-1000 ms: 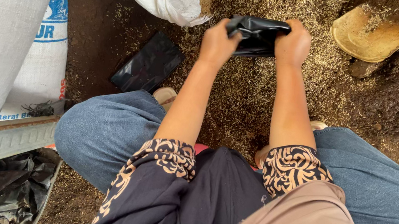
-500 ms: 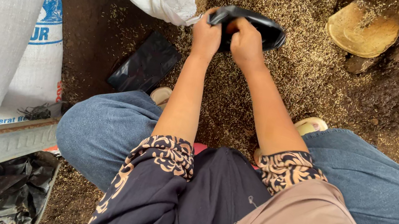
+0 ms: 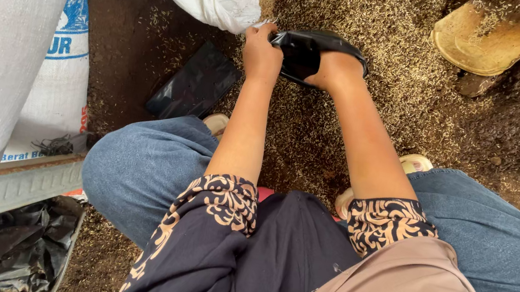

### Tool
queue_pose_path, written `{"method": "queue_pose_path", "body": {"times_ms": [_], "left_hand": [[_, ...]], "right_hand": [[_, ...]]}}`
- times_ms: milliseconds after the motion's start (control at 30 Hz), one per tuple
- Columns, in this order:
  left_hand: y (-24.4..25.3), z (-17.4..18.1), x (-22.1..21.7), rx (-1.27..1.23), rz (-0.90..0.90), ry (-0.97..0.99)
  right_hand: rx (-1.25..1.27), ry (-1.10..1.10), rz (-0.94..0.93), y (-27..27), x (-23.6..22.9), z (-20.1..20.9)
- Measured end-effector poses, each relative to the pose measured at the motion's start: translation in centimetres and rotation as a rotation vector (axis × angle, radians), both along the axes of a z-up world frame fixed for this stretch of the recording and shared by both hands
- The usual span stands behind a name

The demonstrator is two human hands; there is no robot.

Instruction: The person scoops soil from a large pile using a scoop and fills black plastic planting pouches. The person repeatedly opens pouches, fills them with soil, and sets them aside.

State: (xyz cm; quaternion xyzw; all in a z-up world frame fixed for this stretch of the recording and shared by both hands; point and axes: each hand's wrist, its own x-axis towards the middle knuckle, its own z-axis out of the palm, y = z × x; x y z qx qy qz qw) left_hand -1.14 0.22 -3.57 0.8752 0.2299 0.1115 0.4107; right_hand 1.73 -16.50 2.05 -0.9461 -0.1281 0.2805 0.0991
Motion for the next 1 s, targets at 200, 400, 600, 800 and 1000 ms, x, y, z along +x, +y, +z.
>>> {"method": "queue_pose_path", "body": {"times_ms": [200,400,600,800,1000], "left_hand": [[-1.3,-0.8,1.5,-0.09,-0.123,-0.118],[-0.4,-0.3,1.1,0.15,-0.21,0.149],[-0.5,-1.2,1.3,-0.061,-0.255,0.018],[4.7,-2.1,3.8,-0.118,0.112,-0.131],[5.5,-1.7,3.9,-0.366,0.26,-0.25]], "right_hand": [[0.253,-0.246,0.248,-0.8,0.2,-3.0],[-0.141,0.034,0.153,-1.4,0.8,-0.6],[0.026,0.178,0.085,-2.4,-0.1,3.8],[1.023,-0.044,-0.283,-8.7,1.8,2.6],[0.94,-0.273,-0.823,-8.1,0.3,-8.4]]}}
